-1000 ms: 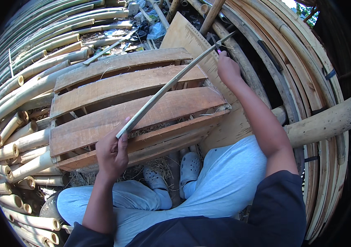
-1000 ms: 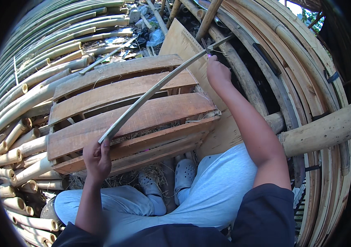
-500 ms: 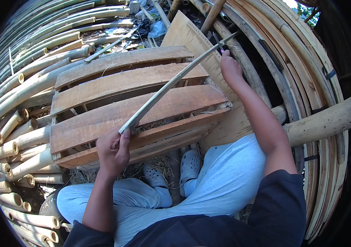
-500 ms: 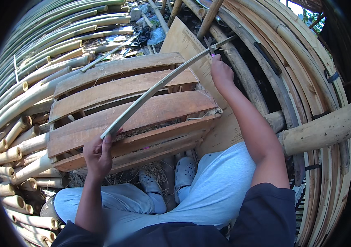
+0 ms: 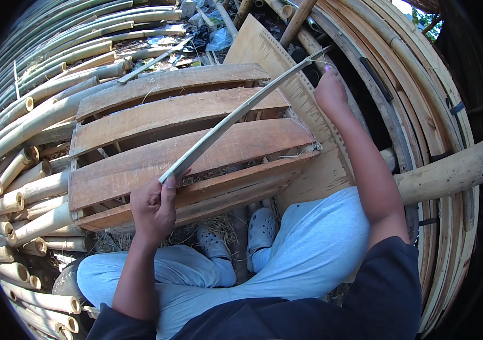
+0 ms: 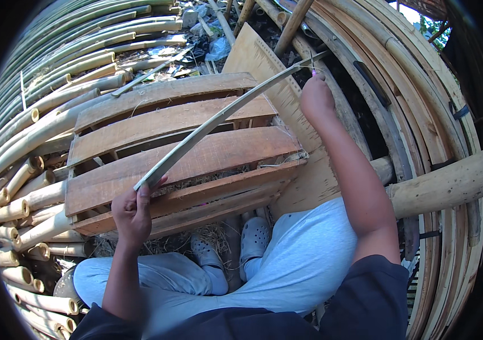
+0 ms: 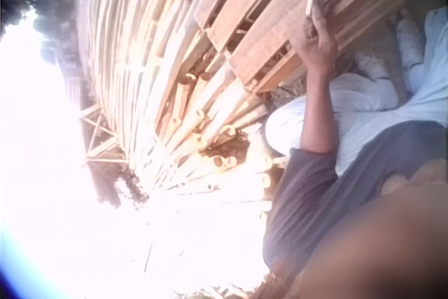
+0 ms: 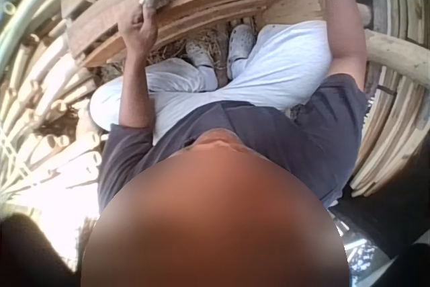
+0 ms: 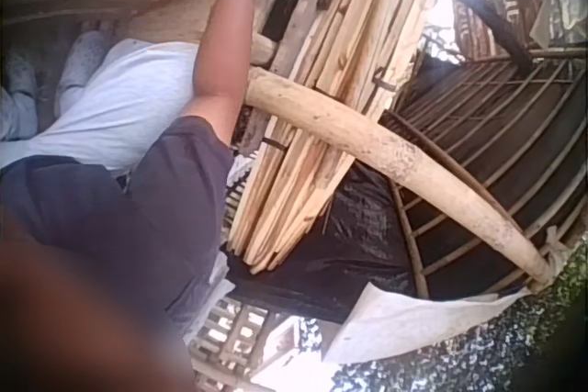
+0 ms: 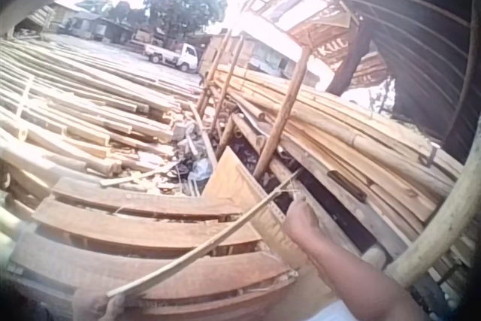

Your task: Scraping a thin bamboo strip using a blade to smooth its surface.

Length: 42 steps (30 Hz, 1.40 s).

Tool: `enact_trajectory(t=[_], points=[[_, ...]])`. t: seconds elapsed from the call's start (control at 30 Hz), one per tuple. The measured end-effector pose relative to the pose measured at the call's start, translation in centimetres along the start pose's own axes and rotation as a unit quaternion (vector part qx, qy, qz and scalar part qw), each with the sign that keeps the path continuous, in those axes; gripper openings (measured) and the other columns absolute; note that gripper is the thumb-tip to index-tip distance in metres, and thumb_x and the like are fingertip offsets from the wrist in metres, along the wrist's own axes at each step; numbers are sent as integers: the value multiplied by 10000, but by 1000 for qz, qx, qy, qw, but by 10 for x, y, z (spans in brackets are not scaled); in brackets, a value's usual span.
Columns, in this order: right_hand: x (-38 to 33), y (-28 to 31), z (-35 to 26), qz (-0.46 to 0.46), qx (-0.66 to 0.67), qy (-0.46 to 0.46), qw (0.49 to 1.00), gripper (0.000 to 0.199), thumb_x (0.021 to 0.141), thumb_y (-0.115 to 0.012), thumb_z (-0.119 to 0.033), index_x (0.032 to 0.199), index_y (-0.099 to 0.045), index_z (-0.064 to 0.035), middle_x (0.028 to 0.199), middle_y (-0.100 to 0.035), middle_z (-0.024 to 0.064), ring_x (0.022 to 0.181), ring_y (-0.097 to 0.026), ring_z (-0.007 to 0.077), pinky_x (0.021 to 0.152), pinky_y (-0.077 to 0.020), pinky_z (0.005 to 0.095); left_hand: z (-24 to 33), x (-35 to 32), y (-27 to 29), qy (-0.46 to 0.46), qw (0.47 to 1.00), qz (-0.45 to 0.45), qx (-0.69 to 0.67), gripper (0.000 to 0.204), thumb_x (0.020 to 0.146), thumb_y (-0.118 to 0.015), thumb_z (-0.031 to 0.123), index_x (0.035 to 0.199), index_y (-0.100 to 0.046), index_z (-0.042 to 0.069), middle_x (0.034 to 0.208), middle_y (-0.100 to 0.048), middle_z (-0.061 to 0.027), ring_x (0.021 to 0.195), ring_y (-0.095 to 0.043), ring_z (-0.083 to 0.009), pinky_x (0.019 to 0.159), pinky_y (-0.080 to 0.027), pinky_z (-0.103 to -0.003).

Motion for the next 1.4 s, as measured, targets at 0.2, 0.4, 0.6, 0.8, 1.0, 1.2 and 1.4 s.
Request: enact_trajectory(t=[0.2,0.4,0.6,0.8,1.0,1.2,1.4], points=[[-19,47,-41,149,101,133,975,131,986,-505,-79,983,-458,43,762,-668,277,759,-703,428,629,-578,494,-7,1,-2,-15,999,9,-49,261,1037,-543,140,1152,-730,-2,625,-510,20,575,-357,-42,530,-326,-218],[-25,71,-48,272,310,188,892,235,1042,-452,-189,941,-457,23,747,-650,261,642,-658,428,513,-485,482,-6,0,-2,-4,998,-3,-55,264,1042,-538,135,1156,-725,-14,668,-554,42,584,-342,-31,530,-312,-211],[0,44,-7,83,550,-140,819,342,1077,-385,-310,937,-463,-8,683,-548,126,467,-525,234,456,-449,393,-6,0,-4,-16,998,2,-66,273,1050,-530,142,1158,-720,-22,707,-603,28,601,-362,-24,546,-324,-198],[2,37,15,82,681,-264,678,149,955,-448,-135,936,-524,-8,667,-489,44,449,-438,128,451,-466,333,-2,1,-6,-12,997,6,-74,278,1052,-526,144,1153,-719,-30,748,-635,29,634,-422,-22,585,-364,-184],[8,2,24,-59,681,-322,655,125,897,-484,-92,928,-551,9,719,-511,69,468,-425,121,448,-427,336,-1,1,-4,-8,997,4,-78,278,1051,-525,144,1156,-722,-22,739,-617,33,626,-406,-23,571,-345,-189],[9,-15,8,-107,670,-314,664,96,891,-498,-78,948,-558,-30,736,-498,71,464,-373,104,395,-315,286,0,0,0,5,998,-13,-62,281,1053,-524,148,1164,-721,-17,731,-607,33,621,-401,-25,569,-337,-191],[6,-25,-5,-22,537,-192,821,94,913,-543,-86,954,-601,-25,824,-650,127,585,-609,228,466,-465,369,-3,2,-3,-15,997,-5,-80,289,1057,-518,152,1189,-707,-21,767,-629,31,631,-402,-22,579,-341,-188]])
Point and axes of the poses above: each hand's wrist, its own x-axis towards the middle knuckle, its own y-axis out of the back of the hand, z = x × y, the point moved 2 cm from there along x, towards the middle knuckle
